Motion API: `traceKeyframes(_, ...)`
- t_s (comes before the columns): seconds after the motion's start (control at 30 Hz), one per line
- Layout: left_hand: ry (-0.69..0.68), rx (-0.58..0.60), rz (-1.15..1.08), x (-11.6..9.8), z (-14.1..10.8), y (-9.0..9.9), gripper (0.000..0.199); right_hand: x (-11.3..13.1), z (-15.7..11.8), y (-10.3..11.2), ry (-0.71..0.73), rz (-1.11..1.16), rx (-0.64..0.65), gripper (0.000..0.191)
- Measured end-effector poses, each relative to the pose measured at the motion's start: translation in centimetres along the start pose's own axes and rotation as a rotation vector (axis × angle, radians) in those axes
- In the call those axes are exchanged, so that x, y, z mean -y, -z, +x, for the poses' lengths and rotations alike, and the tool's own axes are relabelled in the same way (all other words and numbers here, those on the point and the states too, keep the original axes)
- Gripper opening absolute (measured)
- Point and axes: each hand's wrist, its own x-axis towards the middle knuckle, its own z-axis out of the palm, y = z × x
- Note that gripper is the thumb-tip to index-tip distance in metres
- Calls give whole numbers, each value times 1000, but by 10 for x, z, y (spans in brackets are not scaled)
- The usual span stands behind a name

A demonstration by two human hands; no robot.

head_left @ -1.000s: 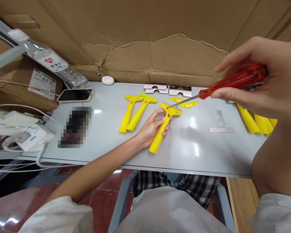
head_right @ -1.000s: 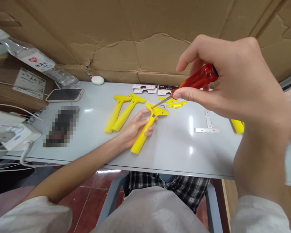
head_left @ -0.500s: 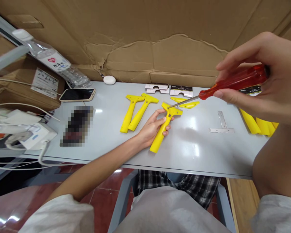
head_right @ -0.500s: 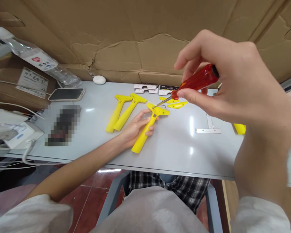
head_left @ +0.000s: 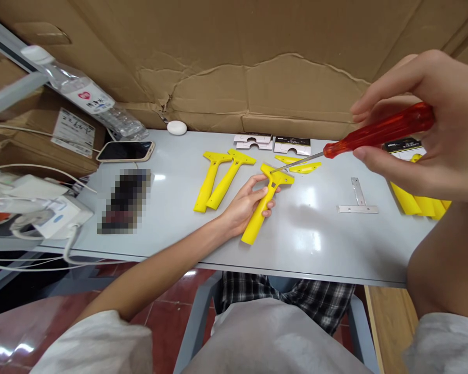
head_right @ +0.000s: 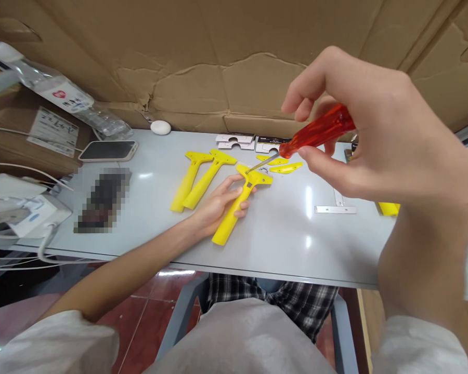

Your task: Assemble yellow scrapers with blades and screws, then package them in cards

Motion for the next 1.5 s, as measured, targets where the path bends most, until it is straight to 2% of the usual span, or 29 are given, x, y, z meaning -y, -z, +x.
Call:
traceKeyframes(0.1, 6, -2, -8, 0, 0, 0, 43, 0, -1, 1, 0, -26, -45, 59)
traceKeyframes(0.4, 5, -4, 0, 0, 0, 0, 46, 6, 2, -6, -32, -107, -100, 41)
traceKeyframes(0.97, -7, -3, 24, 4, 1, 3, 47, 13, 6, -11, -46, -149, -100, 20)
traceKeyframes(1.13, -19, 7, 42, 4, 3, 4, 47, 17, 4, -10, -186, -191, -75, 18)
traceKeyframes(1.33, -77, 38, 101, -3, 2, 3, 50, 22, -6, 0, -191, -157, -179, 26)
traceKeyframes(1.5, -245, 13, 257, -9, 3, 9, 53, 13, -45, -5, -323, -125, -383, 18)
